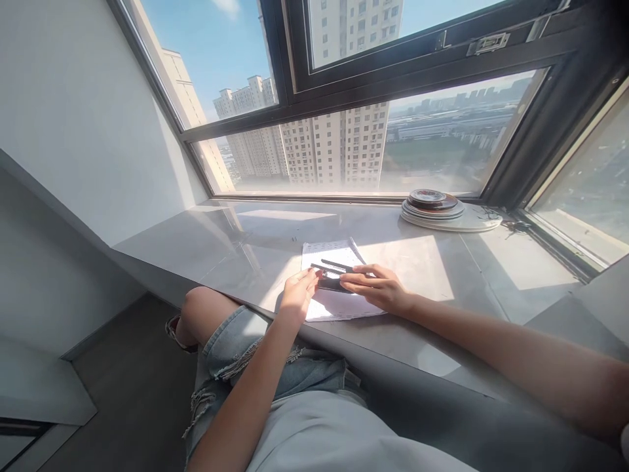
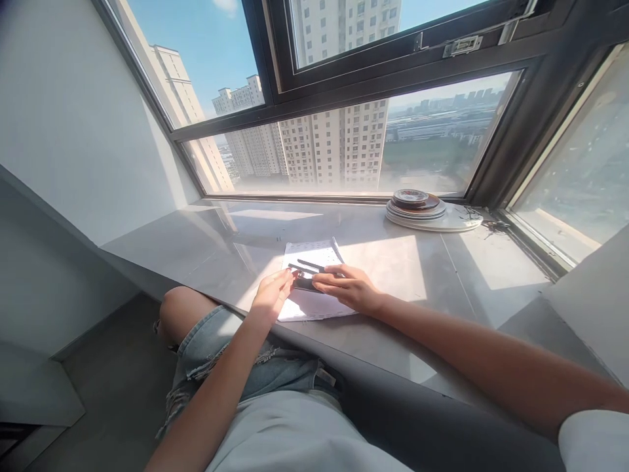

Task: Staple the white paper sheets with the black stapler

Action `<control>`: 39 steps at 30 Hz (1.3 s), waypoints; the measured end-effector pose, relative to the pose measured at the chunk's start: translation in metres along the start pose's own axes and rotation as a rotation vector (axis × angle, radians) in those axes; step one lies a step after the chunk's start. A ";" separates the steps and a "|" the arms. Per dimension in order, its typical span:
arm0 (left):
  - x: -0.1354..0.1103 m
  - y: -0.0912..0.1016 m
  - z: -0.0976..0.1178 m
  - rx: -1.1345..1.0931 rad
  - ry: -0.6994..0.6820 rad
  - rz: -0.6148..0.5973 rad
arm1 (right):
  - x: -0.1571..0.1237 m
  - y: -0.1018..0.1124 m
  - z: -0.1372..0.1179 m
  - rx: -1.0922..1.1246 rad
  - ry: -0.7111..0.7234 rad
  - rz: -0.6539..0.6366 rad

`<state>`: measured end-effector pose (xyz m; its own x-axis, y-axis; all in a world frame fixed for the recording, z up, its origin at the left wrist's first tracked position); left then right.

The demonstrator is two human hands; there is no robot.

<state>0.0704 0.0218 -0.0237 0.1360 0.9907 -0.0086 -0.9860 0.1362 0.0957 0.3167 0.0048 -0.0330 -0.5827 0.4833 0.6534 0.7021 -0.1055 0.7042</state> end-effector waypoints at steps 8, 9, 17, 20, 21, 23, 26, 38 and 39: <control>-0.004 0.002 0.004 0.095 -0.038 -0.018 | -0.006 -0.003 0.003 0.043 0.005 -0.068; -0.005 0.002 0.004 0.064 -0.025 -0.001 | -0.003 -0.002 0.000 0.005 -0.019 -0.035; -0.004 0.006 0.004 -0.192 -0.057 0.363 | 0.019 0.006 -0.009 -0.061 -0.268 0.317; -0.005 0.008 0.009 -0.171 -0.140 0.416 | 0.022 0.006 -0.004 0.008 -0.315 0.292; -0.006 0.009 0.010 -0.161 -0.165 0.423 | 0.023 0.006 -0.002 0.036 -0.327 0.269; -0.009 0.008 0.013 -0.133 -0.208 0.425 | 0.024 0.006 0.001 0.088 -0.356 0.216; -0.013 0.005 0.016 -0.079 -0.253 0.409 | 0.025 0.007 0.003 0.132 -0.414 0.178; -0.016 0.000 0.021 0.006 -0.287 0.362 | 0.027 0.004 0.011 0.241 -0.548 0.143; -0.017 -0.001 0.022 0.019 -0.298 0.355 | 0.028 0.005 0.010 0.236 -0.513 0.165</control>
Point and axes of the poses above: each hand's wrist, its own x-axis towards the middle knuckle, its own y-axis out of the back of the hand, z = x × y, the point moved 1 cm from there along x, towards the middle knuckle, and after that the axes turned 12 degrees about x, right-handed, at the moved point
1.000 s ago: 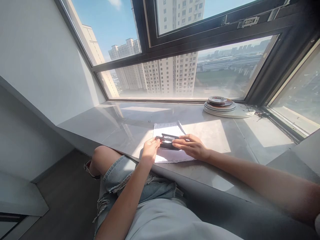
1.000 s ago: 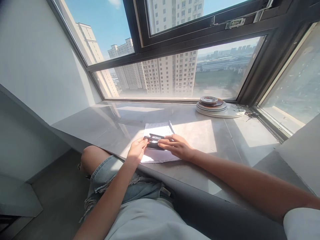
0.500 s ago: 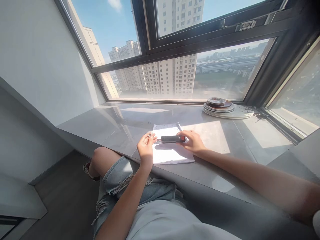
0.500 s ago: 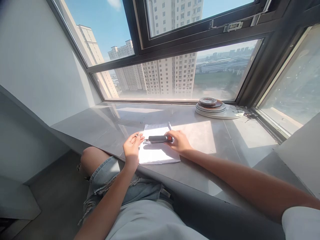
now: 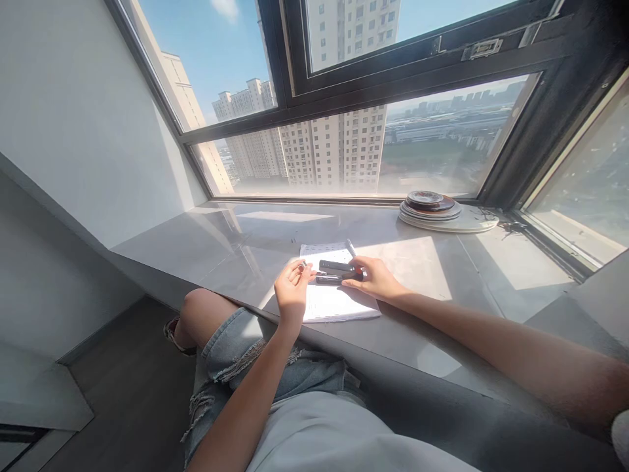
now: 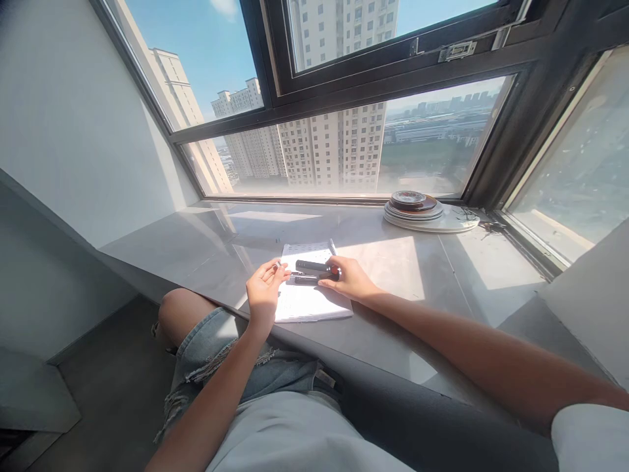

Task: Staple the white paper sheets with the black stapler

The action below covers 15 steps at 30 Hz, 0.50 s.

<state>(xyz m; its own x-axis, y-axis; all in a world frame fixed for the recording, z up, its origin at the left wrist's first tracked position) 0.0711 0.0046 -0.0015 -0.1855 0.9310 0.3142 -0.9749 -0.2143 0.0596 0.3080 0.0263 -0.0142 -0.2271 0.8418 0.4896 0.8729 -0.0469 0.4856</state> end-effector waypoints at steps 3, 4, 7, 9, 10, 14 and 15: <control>-0.006 -0.002 0.006 0.078 -0.045 -0.077 | -0.004 0.003 -0.009 -0.029 0.195 0.131; -0.009 -0.003 0.009 0.123 -0.058 -0.128 | -0.007 0.003 -0.012 -0.053 0.283 0.177; -0.020 -0.007 0.020 0.254 -0.131 -0.315 | -0.017 0.001 -0.020 -0.160 0.571 0.160; -0.026 -0.009 0.028 0.303 -0.212 -0.411 | -0.022 -0.002 -0.021 -0.239 0.737 0.068; -0.029 -0.010 0.032 0.318 -0.246 -0.437 | -0.024 -0.003 -0.020 -0.269 0.797 0.030; -0.033 -0.009 0.042 0.330 -0.208 -0.475 | -0.028 -0.003 -0.014 -0.342 0.901 0.019; -0.033 -0.008 0.043 0.330 -0.183 -0.484 | -0.028 -0.002 -0.012 -0.358 0.897 0.020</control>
<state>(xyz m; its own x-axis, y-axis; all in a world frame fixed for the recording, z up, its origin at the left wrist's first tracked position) 0.0905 -0.0367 0.0287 0.3219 0.8858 0.3342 -0.8483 0.1131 0.5172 0.3071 -0.0033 -0.0204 -0.5885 0.1225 0.7991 0.7306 -0.3426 0.5906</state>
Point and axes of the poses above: each hand's wrist, its own x-axis towards the middle knuckle, its own y-axis out of the back of the hand, z = x × y, the point moved 1 cm from there along x, towards the middle knuckle, and after that the axes turned 12 degrees about x, right-handed, at the moved point
